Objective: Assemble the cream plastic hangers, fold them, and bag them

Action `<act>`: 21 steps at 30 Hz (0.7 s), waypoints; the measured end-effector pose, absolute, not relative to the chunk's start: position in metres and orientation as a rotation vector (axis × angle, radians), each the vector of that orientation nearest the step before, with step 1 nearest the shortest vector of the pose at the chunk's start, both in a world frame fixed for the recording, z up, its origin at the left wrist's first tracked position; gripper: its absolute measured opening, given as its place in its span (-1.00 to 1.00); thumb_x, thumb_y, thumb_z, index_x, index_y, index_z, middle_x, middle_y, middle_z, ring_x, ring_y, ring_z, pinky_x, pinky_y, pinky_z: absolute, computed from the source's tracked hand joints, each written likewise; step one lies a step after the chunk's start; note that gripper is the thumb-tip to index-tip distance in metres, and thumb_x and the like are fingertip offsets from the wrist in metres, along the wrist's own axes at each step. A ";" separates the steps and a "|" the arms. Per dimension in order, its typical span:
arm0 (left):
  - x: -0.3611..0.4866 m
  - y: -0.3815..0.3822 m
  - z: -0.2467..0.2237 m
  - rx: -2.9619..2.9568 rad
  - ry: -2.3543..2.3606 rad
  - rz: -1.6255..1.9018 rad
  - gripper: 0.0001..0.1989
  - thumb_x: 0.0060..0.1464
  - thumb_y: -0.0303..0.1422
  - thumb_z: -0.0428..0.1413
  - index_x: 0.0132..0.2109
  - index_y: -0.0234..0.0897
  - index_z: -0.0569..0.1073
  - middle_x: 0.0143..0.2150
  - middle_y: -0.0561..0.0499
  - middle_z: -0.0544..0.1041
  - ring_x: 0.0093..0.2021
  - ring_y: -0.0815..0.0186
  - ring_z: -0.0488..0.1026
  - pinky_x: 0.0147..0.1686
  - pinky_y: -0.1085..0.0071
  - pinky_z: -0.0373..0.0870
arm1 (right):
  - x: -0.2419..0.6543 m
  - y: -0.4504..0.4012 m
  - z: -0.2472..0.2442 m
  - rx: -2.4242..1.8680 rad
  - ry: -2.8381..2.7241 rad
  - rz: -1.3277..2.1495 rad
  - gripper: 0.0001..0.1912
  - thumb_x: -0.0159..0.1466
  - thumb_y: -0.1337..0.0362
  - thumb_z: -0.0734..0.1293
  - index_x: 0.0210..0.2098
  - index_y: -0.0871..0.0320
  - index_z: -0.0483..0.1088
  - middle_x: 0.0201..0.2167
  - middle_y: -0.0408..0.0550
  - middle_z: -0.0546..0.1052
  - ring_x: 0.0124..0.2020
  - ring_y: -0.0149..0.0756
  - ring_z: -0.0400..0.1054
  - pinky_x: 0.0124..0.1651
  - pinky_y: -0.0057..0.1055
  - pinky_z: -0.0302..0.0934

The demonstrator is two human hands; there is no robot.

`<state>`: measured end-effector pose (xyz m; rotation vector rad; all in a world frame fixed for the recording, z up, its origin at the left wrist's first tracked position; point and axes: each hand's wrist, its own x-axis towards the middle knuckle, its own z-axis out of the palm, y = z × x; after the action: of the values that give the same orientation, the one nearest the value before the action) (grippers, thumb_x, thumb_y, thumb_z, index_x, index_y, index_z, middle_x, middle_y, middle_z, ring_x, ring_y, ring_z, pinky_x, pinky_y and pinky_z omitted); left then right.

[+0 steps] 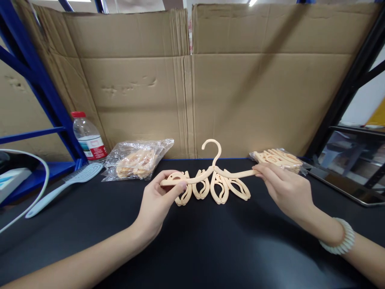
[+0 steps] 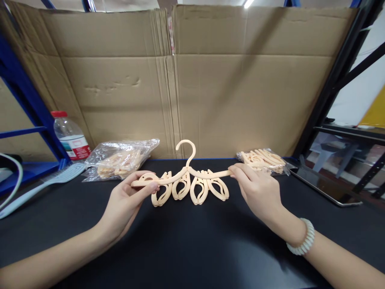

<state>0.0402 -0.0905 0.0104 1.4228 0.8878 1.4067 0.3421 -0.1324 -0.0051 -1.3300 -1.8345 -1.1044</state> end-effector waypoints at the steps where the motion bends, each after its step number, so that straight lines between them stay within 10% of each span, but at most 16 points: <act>1: 0.040 -0.091 0.010 1.419 0.888 1.412 -0.70 -0.14 -0.30 0.31 -0.23 -0.30 0.47 -0.36 0.04 0.49 -0.32 0.32 0.44 -0.33 0.47 0.38 | 0.341 -0.132 -0.005 -1.333 -1.839 -1.100 -0.78 0.34 0.38 0.20 -0.14 0.10 0.45 -0.12 -0.06 0.57 -0.27 -0.22 0.47 -0.32 -0.33 0.23; 8: 0.040 -0.090 0.007 1.390 0.877 1.400 -0.68 -0.14 -0.29 0.30 -0.22 -0.29 0.44 -0.40 0.06 0.47 -0.36 0.30 0.45 -0.36 0.42 0.40 | 0.338 -0.129 -0.006 -1.173 -1.848 -0.829 -0.75 0.32 0.42 0.19 -0.11 0.10 0.44 0.17 0.13 0.26 -0.20 -0.21 0.45 -0.10 -0.17 0.35; 14: 0.039 -0.090 0.004 1.402 0.858 1.371 -0.70 -0.11 -0.30 0.29 -0.21 -0.28 0.43 -0.37 0.07 0.49 -0.35 0.32 0.45 -0.38 0.46 0.39 | 0.334 -0.128 -0.004 -1.137 -1.769 -0.489 -0.77 0.30 0.38 0.24 -0.07 0.05 0.39 0.10 0.11 0.30 0.05 -0.06 0.33 -0.04 -0.13 0.40; 21: 0.039 -0.088 0.002 1.386 0.838 1.356 -0.69 -0.11 -0.34 0.31 -0.20 -0.27 0.42 -0.34 0.08 0.50 -0.33 0.36 0.46 -0.37 0.50 0.40 | 0.339 -0.122 -0.008 -1.112 -1.663 0.096 -0.72 0.26 0.22 0.31 -0.03 0.08 0.35 -0.16 0.00 0.51 -0.16 -0.21 0.46 -0.06 -0.23 0.44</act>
<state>0.0388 -0.0879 0.0020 1.3862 0.8384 1.3564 0.3388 -0.1225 -0.0079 -1.1116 -1.6626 0.0956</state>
